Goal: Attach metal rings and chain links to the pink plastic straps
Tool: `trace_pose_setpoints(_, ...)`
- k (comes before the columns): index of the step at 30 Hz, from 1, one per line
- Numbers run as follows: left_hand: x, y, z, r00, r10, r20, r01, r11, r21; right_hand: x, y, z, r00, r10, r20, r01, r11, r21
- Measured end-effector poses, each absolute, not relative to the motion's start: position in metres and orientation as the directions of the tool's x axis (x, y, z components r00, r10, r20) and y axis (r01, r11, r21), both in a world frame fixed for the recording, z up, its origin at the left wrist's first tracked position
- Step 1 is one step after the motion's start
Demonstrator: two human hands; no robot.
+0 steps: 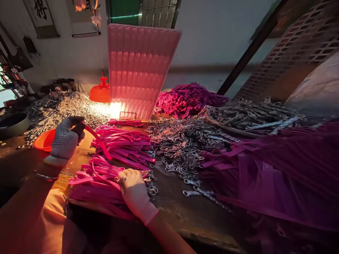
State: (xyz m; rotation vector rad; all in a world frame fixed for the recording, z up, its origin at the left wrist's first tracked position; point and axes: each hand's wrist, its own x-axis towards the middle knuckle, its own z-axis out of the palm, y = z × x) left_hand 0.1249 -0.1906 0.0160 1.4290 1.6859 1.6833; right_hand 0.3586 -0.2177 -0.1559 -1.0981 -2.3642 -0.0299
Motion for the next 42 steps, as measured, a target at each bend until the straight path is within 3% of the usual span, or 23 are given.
trace_pose_setpoints(3,0.155,-0.216,0.021,-0.303,0.859,0.413,0.406,-0.276,0.871,0.364,-0.216,-0.153,-0.443,0.688,0.574,0.657,0.685,-0.315)
trace_pose_setpoints(5,0.176,-0.228,0.000,-0.142,0.949,0.280,0.329,-0.221,0.918,0.371,-0.217,-0.147,-0.378,0.686,0.622,0.606,0.691,-0.394)
trace_pose_setpoints(8,0.198,-0.236,-0.050,0.023,1.000,0.001,0.167,-0.005,0.986,0.385,-0.222,-0.135,-0.304,0.720,0.624,0.489,0.680,-0.547)
trace_pose_setpoints(11,0.205,-0.239,-0.090,0.039,0.981,-0.191,0.101,0.186,0.977,0.397,-0.227,-0.123,-0.275,0.771,0.575,0.396,0.636,-0.663)
trace_pose_setpoints(15,0.203,-0.242,-0.101,0.065,0.964,-0.260,0.022,0.259,0.966,0.399,-0.232,-0.115,-0.337,0.776,0.533,0.368,0.630,-0.684)
trace_pose_setpoints(18,0.201,-0.243,-0.093,0.097,0.956,-0.275,0.111,0.264,0.958,0.391,-0.232,-0.113,-0.386,0.771,0.506,0.484,0.636,-0.601)
trace_pose_setpoints(22,0.201,-0.244,-0.085,0.150,0.941,-0.302,0.156,0.279,0.948,0.380,-0.227,-0.110,-0.437,0.773,0.460,0.746,0.597,-0.294)
trace_pose_setpoints(26,0.198,-0.239,-0.081,0.183,0.923,-0.339,0.155,0.313,0.937,0.374,-0.222,-0.106,-0.515,0.727,0.453,0.782,0.615,-0.098)
trace_pose_setpoints(28,0.196,-0.232,-0.079,0.207,0.922,-0.328,0.248,0.275,0.929,0.373,-0.219,-0.106,-0.521,0.693,0.498,0.778,0.626,-0.057)
trace_pose_setpoints(32,0.195,-0.209,-0.081,0.265,0.963,-0.045,0.540,-0.109,0.834,0.374,-0.209,-0.113,-0.488,0.664,0.566,0.771,0.632,-0.076)
trace_pose_setpoints(34,0.196,-0.198,-0.086,0.299,0.954,0.028,0.605,-0.212,0.768,0.375,-0.203,-0.119,-0.458,0.671,0.583,0.771,0.626,-0.115)
trace_pose_setpoints(42,0.201,-0.175,-0.111,0.430,0.901,-0.065,0.530,-0.194,0.826,0.388,-0.186,-0.139,-0.498,0.549,0.671,0.749,0.663,0.014)
